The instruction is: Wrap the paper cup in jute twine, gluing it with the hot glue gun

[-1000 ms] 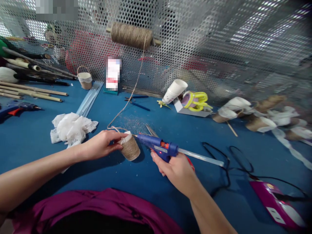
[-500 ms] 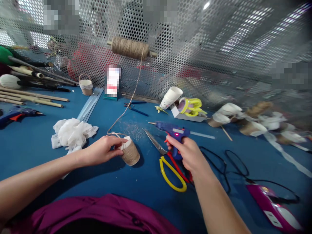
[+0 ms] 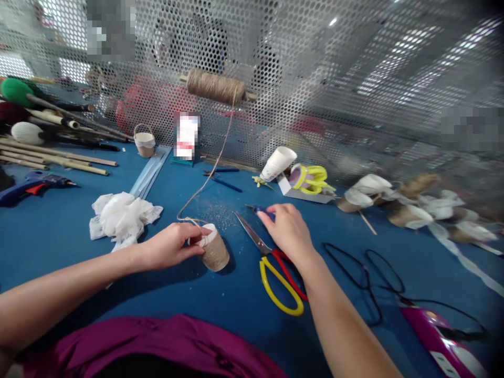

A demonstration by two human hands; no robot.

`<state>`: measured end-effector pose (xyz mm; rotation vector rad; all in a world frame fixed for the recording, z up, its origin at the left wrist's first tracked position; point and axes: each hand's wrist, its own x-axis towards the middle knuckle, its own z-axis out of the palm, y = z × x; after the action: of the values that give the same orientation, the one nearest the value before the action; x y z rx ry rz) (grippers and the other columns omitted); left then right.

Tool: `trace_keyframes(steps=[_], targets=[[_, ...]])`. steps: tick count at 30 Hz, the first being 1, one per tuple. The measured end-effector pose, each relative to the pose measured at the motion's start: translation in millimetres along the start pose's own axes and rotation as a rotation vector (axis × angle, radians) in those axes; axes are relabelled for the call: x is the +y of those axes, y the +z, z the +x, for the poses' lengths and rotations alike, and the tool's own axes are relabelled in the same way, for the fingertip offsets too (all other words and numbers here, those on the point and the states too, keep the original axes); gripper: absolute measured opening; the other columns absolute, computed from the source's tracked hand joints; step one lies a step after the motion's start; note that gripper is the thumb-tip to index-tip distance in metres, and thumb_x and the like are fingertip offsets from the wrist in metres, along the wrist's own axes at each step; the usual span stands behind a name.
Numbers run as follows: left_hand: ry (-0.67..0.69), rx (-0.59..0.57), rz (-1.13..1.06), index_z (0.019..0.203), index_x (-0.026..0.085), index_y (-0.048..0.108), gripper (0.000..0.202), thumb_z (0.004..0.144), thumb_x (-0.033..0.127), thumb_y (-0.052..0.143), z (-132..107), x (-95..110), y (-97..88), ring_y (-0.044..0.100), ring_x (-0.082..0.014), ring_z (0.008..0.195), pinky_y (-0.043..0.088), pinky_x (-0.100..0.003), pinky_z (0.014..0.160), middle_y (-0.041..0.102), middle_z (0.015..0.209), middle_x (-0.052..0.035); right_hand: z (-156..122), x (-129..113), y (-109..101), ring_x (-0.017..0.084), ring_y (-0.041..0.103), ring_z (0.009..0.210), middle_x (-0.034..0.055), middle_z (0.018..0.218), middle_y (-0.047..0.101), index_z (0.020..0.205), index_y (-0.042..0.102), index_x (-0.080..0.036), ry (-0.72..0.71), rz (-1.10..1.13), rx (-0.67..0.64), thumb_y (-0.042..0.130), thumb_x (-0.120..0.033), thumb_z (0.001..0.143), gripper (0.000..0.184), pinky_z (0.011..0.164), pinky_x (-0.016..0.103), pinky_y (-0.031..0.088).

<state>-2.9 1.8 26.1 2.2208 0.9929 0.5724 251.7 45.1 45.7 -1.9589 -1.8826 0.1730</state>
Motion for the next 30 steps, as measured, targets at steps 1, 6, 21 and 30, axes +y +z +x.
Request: trace_keyframes(steps=[1, 6, 21, 30], targets=[[0.007, 0.001, -0.002, 0.11, 0.01, 0.057, 0.031, 0.081, 0.017, 0.052, 0, 0, 0.1, 0.06, -0.0145, 0.069, 0.046, -0.025, 0.065, 0.066, 0.078, -0.0063, -6, -16, -3, 0.026, 0.055, 0.101, 0.0135, 0.1, 0.061, 0.079, 0.064, -0.017, -0.085, 0.031, -0.042, 0.061, -0.035, 0.076, 0.019, 0.085, 0.036, 0.042], [0.041, 0.033, 0.034, 0.093, 0.01, 0.06, 0.016, 0.08, 0.018, 0.053, -2, -1, 2.9, 0.058, -0.0134, 0.066, 0.046, -0.024, 0.062, 0.065, 0.076, -0.0057, -28, -91, -3, 0.022, 0.052, 0.108, 0.0135, 0.11, 0.06, 0.088, 0.066, -0.014, -0.542, 0.304, -0.489, 0.051, -0.038, 0.084, 0.028, 0.094, 0.037, 0.038], [-0.142, -0.055, -0.448, 0.114, 0.011, 0.054, 0.037, 0.08, 0.025, 0.054, -1, 5, -0.7, 0.06, -0.0169, 0.086, 0.048, -0.029, 0.077, 0.067, 0.098, -0.0084, -38, -63, 0, 0.008, 0.049, 0.058, -0.0028, 0.064, 0.057, 0.071, 0.061, -0.017, 0.08, 1.121, -0.362, 0.066, -0.026, 0.068, 0.011, 0.057, 0.024, 0.04], [-0.116, -0.047, -0.599, 0.113, 0.011, 0.055, 0.037, 0.079, 0.023, 0.057, -4, 8, -0.8, 0.06, -0.018, 0.091, 0.048, -0.03, 0.078, 0.065, 0.103, -0.0102, -44, -53, 9, 0.01, 0.053, 0.06, -0.0012, 0.065, 0.06, 0.071, 0.06, -0.017, 0.091, 1.089, -0.247, 0.068, -0.028, 0.067, 0.014, 0.062, 0.027, 0.044]])
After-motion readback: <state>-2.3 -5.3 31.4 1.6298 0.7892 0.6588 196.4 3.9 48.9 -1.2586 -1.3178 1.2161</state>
